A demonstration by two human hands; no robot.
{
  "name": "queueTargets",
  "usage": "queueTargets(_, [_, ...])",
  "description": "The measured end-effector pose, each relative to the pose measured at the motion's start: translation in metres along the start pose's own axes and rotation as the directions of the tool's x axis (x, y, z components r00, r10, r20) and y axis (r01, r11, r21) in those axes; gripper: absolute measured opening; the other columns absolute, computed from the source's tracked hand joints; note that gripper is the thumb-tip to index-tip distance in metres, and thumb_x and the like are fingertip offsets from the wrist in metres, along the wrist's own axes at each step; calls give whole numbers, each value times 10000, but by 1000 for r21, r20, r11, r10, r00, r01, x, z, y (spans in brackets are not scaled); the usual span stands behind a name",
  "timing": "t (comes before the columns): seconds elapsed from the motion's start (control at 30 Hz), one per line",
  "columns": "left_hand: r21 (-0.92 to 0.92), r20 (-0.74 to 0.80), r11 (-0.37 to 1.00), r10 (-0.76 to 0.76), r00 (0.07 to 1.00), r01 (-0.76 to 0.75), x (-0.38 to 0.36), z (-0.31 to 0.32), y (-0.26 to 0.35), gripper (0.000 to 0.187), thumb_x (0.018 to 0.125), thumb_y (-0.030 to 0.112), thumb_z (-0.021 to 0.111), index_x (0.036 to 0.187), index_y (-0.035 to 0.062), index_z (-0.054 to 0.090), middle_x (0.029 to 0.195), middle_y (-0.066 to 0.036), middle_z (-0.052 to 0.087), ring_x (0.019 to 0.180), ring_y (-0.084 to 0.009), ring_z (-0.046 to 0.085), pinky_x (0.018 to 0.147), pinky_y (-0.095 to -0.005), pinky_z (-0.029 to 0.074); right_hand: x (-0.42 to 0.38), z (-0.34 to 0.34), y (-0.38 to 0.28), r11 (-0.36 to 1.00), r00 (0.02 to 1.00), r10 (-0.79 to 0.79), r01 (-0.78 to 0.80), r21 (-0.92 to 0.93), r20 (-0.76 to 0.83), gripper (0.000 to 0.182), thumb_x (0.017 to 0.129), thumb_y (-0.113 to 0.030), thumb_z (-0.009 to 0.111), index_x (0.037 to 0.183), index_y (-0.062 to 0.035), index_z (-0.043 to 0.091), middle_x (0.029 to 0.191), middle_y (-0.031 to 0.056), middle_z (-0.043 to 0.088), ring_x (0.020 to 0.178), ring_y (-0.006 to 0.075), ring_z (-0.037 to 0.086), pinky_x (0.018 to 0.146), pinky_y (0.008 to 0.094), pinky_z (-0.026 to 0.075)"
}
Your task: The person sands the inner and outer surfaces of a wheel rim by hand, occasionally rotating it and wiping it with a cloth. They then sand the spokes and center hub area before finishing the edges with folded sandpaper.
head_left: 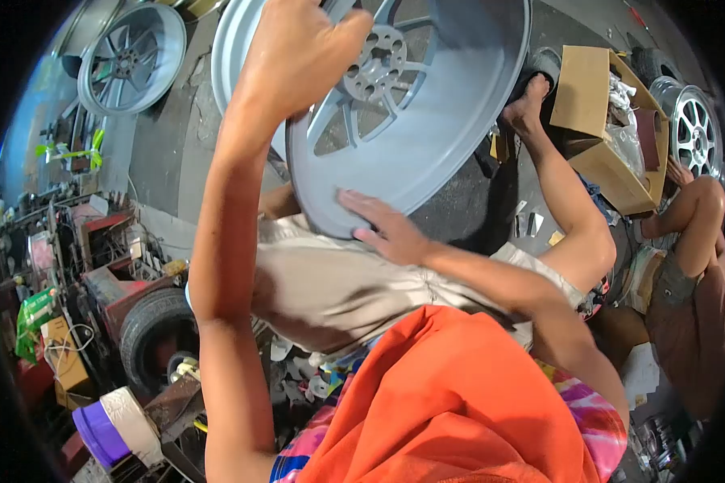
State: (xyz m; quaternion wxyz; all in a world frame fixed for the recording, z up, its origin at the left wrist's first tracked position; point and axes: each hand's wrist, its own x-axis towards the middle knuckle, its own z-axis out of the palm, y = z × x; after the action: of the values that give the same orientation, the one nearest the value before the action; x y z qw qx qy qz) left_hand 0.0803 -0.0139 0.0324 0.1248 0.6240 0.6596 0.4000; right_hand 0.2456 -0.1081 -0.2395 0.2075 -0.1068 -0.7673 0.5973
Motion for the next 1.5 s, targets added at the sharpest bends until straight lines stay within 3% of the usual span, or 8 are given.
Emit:
queueTargets(0.23, [-23,-23,986,167,986,-167,0,3,-18,490,773,62,550,1250,-29,618,1121,-254,684,1082,-354,648,978,-361,464,-58,-153,122,514,979,93,107,-851,179,481,841,-75,566,1319,-123,592,1381,116,576,1250,307,562,1045,444,470])
queueTargets(0.4, [-27,81,999,-43,996,45,-8,-5,8,468,785,62,548,1238,-23,626,1072,-262,692,1016,-345,668,922,-365,485,-10,-51,46,951,985,-65,109,-288,160,187,933,-87,550,1098,-55,632,998,147,635,943,350,636,835,462,509])
queueTargets(0.63, [12,-40,980,199,979,-199,-1,10,-21,400,876,123,566,1230,-54,621,1092,-272,685,1049,-384,660,935,-387,483,50,-22,-66,911,964,175,-82,404,-199,172,946,-78,575,1078,8,645,956,143,651,814,301,601,755,371,491])
queueTargets(0.77, [108,-147,963,263,954,-249,-5,23,-23,385,938,155,605,1238,-87,605,1189,-286,655,1150,-400,626,984,-397,469,-49,-55,53,797,989,-132,68,-601,-63,206,875,-28,560,1030,-18,695,961,185,707,893,352,693,836,435,551])
queueTargets(0.83, [-34,-156,968,240,958,-248,-10,35,-7,366,934,119,613,1232,-92,608,1219,-292,640,1177,-409,609,1018,-411,456,-73,-105,93,370,704,710,-366,-854,5,221,837,-155,617,997,-31,706,977,206,716,906,362,709,794,468,577])
queueTargets(0.97, [6,-232,944,322,918,-330,-9,82,9,375,928,64,562,1264,-102,580,1251,-309,611,1205,-437,568,1073,-444,419,-124,-125,136,371,823,565,-322,-871,-63,487,839,-401,737,1144,-29,662,1023,219,662,996,341,665,840,431,547])
queueTargets(1.17, [106,-135,928,368,920,-356,3,158,47,456,914,89,511,1318,-124,505,1330,-317,549,1288,-442,485,1132,-521,327,-69,-86,79,923,952,304,-289,-252,21,600,1042,-507,394,1273,-2,622,1203,169,657,1144,330,603,1023,449,447])
queueTargets(1.5, [-169,20,946,285,958,-277,49,114,59,559,900,183,580,1365,-108,473,1396,-299,513,1329,-414,460,1140,-472,339,72,-133,-90,647,882,265,136,750,-389,651,1013,-560,392,1328,-24,584,1281,198,627,1194,383,575,1069,468,428])
